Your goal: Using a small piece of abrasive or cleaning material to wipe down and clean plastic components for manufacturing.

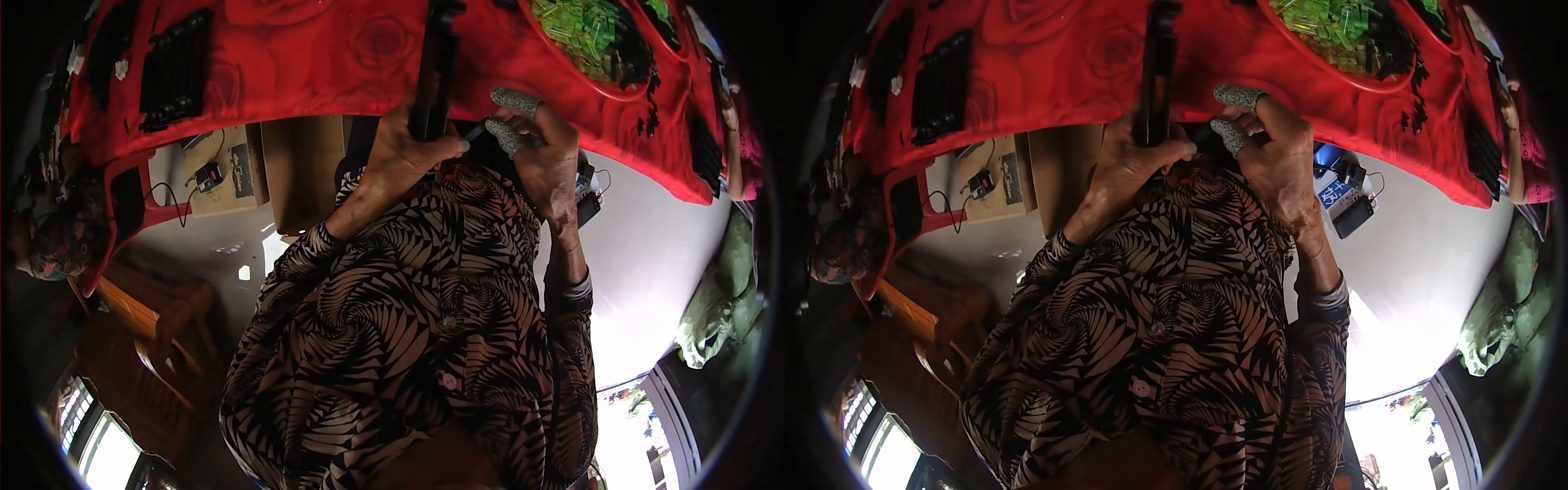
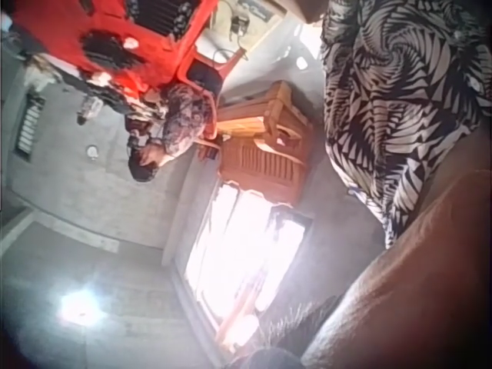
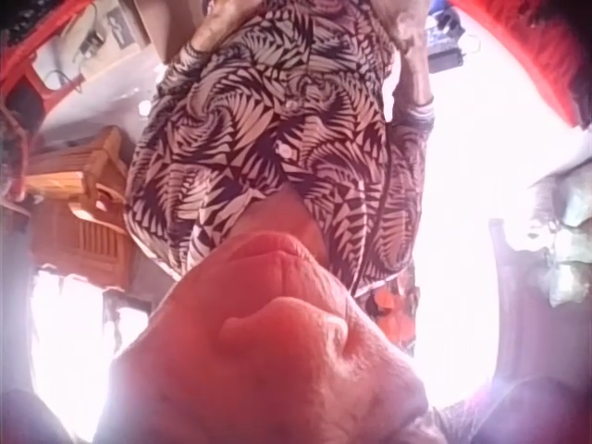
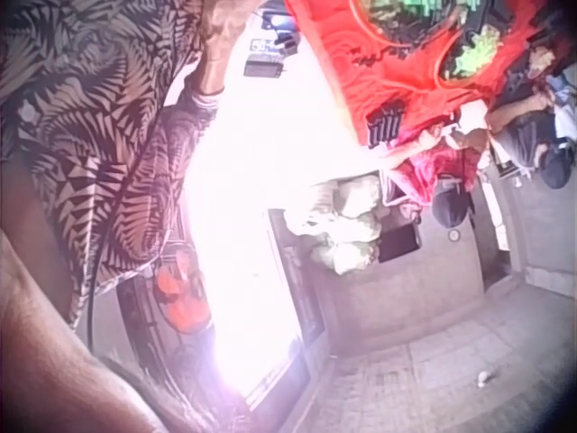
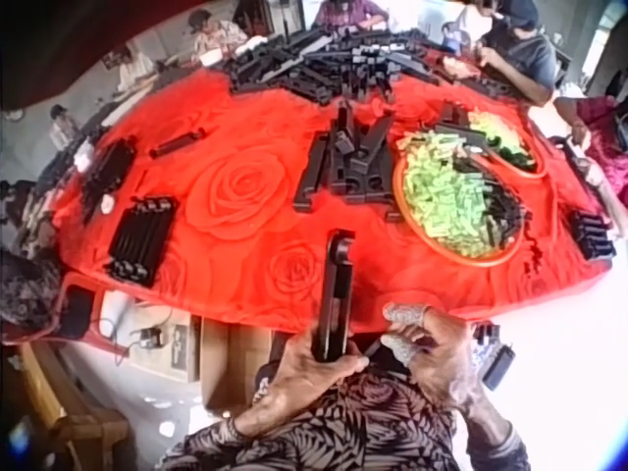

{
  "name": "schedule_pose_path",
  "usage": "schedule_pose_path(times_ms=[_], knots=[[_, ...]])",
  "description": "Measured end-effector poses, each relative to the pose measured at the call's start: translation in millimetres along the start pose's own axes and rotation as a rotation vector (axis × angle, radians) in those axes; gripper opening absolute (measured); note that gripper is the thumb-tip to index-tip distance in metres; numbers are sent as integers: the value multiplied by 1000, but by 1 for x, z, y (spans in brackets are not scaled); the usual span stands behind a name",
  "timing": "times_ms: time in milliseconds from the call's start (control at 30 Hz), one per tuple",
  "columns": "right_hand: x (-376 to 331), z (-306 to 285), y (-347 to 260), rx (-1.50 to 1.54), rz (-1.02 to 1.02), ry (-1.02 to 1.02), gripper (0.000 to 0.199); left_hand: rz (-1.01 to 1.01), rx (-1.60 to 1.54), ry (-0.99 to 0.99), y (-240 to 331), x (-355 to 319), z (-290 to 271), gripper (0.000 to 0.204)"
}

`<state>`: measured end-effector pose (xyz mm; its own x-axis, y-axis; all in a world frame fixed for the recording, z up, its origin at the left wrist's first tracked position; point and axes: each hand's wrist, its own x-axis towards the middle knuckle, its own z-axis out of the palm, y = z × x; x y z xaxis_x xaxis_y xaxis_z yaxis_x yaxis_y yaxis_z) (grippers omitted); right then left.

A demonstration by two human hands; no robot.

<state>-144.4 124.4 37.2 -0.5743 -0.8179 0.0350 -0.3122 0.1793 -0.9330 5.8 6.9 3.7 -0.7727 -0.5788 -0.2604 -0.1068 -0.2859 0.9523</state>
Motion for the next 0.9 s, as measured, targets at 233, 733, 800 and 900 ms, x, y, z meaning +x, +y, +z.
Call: schedule_pose_path(times_ms=[233, 733, 800, 900], knots=[[11, -12, 3, 66, 49, -213, 38, -88, 63, 9, 5, -4, 1, 32], [21, -22, 6, 126, 235, -345, 38, -94, 93, -94, 5, 2, -3, 39], [22, -26, 8, 126, 235, -345, 37, -146, 16, -127, 9, 2, -4, 39], [23, -31, -3, 86, 314, -312, 38, -279, -221, -189, 3, 0, -10, 49]])
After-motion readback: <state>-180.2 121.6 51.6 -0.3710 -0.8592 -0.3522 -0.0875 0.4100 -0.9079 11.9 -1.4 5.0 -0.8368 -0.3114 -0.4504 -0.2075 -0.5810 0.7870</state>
